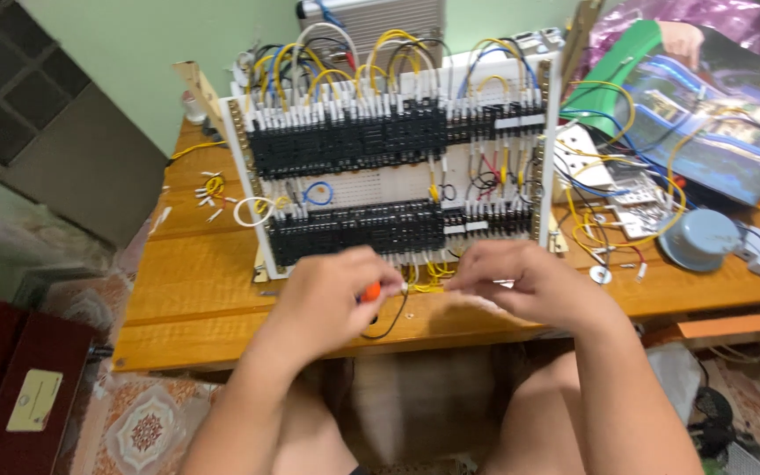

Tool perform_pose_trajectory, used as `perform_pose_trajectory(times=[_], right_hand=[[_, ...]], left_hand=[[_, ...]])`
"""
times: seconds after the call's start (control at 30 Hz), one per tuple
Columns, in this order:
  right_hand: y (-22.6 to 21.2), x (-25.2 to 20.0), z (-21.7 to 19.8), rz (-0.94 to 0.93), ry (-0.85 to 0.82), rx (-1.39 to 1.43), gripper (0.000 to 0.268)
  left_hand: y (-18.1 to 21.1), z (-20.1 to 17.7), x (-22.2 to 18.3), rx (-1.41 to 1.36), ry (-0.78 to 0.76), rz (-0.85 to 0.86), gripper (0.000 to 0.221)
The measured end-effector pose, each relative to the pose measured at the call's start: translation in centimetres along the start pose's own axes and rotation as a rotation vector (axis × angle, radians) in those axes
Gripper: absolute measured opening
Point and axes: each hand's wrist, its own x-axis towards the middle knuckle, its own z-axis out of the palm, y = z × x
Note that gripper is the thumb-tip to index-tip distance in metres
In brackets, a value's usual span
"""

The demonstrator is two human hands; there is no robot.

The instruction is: Connecting multiple colored wires to terminal blocks on a large circuit board assembly using a small screwdriver.

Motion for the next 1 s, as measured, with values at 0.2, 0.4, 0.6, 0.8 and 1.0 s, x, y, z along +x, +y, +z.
perform_pose_trajectory(times=[0.2, 0.4, 0.6, 0.8, 1.0], right_hand=[[0.8, -2.2, 0.6, -0.043, -0.342, -0.023, 0.023], [1.0, -2.6, 0.4, -0.103, -0.215, 0.008, 0.017], [4.4, -4.7, -3.1, -0.104, 0.462, -0.505, 0.023], [13.5, -10.8, -10.8, 0.17, 1.134, -0.803, 0.016], [10.6, -10.2, -10.1, 0.541, 0.924, -0.676, 0.029]], left_hand=[[-0.4, 5.2, -3.2, 0.369, -0.142, 0.186, 0.02], [1.1, 2.8, -2.7, -0.132, 0.136, 0.154, 0.005], [2.1, 4.1, -2.0, 0.114, 0.363, 0.055, 0.003], [4.7, 11.3, -1.0, 0.262, 0.248, 0.126, 0.007], [8.0, 18.5, 1.1, 0.436, 0.19, 0.156, 0.023]])
